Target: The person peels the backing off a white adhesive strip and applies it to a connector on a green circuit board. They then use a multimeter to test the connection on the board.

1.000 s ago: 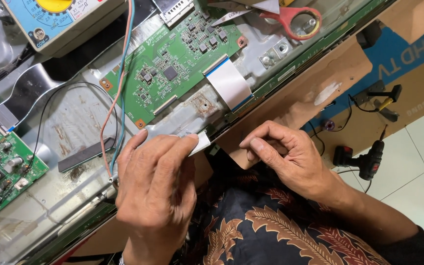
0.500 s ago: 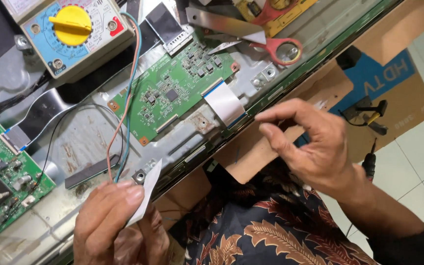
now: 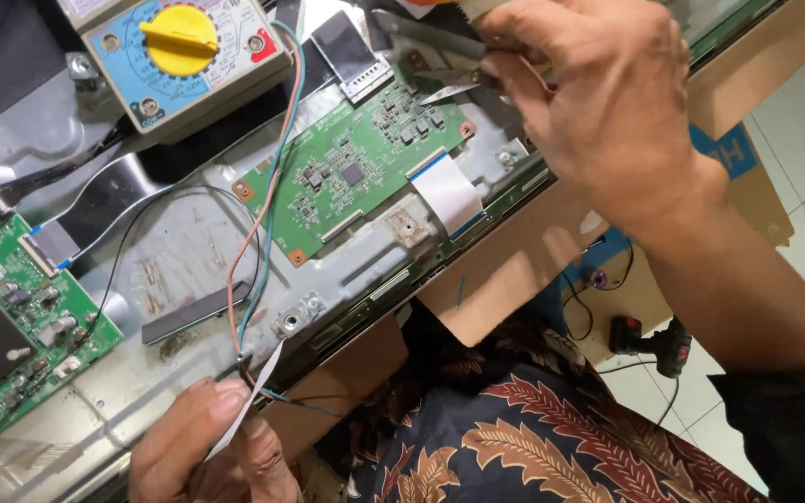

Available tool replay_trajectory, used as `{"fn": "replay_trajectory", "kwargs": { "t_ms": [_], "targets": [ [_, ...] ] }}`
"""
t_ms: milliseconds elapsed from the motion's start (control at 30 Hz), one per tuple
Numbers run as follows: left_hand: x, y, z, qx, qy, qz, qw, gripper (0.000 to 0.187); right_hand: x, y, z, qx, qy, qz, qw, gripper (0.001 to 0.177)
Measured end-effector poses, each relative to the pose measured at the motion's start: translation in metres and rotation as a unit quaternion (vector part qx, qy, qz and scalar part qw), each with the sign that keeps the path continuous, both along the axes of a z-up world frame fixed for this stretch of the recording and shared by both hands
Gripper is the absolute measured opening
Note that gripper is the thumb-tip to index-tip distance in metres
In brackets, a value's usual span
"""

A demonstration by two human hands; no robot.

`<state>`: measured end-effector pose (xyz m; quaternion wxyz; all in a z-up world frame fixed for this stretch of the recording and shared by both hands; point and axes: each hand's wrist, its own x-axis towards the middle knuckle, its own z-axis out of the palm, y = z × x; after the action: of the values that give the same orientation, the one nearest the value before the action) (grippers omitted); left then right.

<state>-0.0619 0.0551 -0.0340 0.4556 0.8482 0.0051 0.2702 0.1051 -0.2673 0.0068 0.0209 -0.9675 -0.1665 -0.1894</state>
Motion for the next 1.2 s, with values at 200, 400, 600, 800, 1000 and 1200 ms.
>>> {"fn": "replay_trajectory", "kwargs": {
  "t_ms": [200, 400, 600, 800, 1000, 1200],
  "targets": [
    [0.012, 0.003, 0.011, 0.041, 0.011, -0.135, 0.990, 0.024, -0.030, 0.025, 0.050, 0.256, 0.127, 0.076, 0.955, 0.005],
    [0.041, -0.036, 0.029, 0.233, -0.017, -0.264, 0.936, 0.024, -0.051, 0.054, 0.022, 0.332, 0.251, 0.207, 0.886, 0.012],
    [0.042, -0.039, 0.027, 0.266, -0.014, -0.254, 0.930, 0.026, -0.055, 0.053, 0.010, 0.289, 0.212, 0.264, 0.896, 0.017],
    [0.042, -0.038, 0.024, 0.261, -0.008, -0.264, 0.928, 0.019, -0.053, 0.058, 0.015, 0.275, 0.216, 0.274, 0.896, 0.008],
    [0.041, -0.037, 0.023, 0.258, -0.006, -0.266, 0.929, 0.018, -0.053, 0.058, 0.014, 0.267, 0.208, 0.271, 0.901, 0.008],
    [0.042, -0.037, 0.023, 0.264, -0.007, -0.267, 0.927, 0.017, -0.052, 0.058, 0.015, 0.261, 0.212, 0.278, 0.900, 0.007]
  ]
}}
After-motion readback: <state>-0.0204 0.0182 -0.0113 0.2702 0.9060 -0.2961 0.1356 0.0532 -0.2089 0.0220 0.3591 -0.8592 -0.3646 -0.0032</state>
